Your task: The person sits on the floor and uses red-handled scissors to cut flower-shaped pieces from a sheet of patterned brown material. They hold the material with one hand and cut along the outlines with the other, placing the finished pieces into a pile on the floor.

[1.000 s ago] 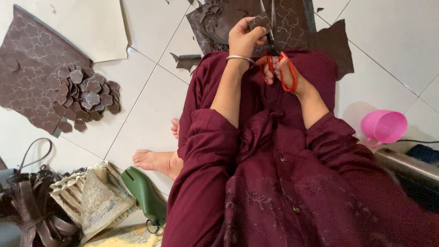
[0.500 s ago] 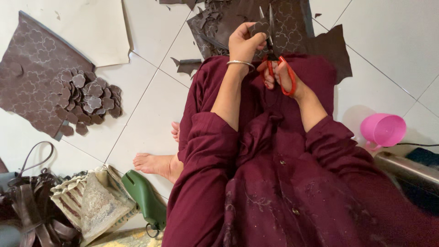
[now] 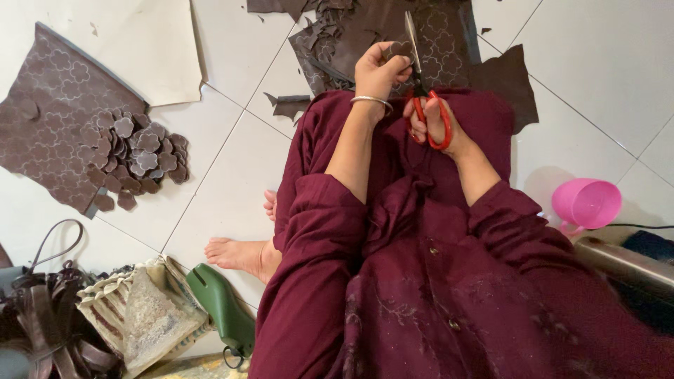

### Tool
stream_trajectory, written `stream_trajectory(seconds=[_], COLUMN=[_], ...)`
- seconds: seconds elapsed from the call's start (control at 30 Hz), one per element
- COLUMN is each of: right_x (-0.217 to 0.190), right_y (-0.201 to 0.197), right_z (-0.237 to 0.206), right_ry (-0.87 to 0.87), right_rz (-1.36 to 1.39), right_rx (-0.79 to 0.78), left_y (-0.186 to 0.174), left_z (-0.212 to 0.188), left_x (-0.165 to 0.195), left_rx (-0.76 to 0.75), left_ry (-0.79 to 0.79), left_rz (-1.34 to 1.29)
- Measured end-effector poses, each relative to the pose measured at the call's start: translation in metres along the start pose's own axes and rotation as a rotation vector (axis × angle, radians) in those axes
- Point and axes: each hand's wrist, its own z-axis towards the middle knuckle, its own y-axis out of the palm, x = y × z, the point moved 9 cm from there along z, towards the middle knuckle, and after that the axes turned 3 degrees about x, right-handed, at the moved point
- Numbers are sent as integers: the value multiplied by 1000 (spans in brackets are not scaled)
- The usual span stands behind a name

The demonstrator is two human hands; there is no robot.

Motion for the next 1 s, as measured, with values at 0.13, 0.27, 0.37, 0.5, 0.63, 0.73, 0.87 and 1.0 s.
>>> stream_trajectory(seconds=[0.13, 0.27, 0.37, 0.5, 0.63, 0.73, 0.87, 1.0], right_x=[-2, -9, -6, -5, -5, -7, -6, -7], right_y=[-4, 2, 2, 1, 0, 1, 0, 0], right_z=[-2, 3, 5, 3, 3, 3, 3, 3], right_ry=[11, -43, -19, -2, 5, -8, 3, -10], right_rz=[-111, -141, -123, -184, -210, -245, -212, -211], right_rx=[73, 16, 0, -8, 9, 10, 21, 24], left_y=[-6, -10, -5, -3, -3, -1, -2, -2], left_z=[3, 3, 2, 0, 1, 2, 3, 1], left_x=[1, 5, 12, 14, 11, 12, 12, 12], left_rx=[46, 31, -8, -16, -22, -44, -19, -17], left_ry=[-1, -8, 47, 86, 66, 88, 88, 77], left_rz=[-44, -24, -52, 111, 140, 108, 127, 160])
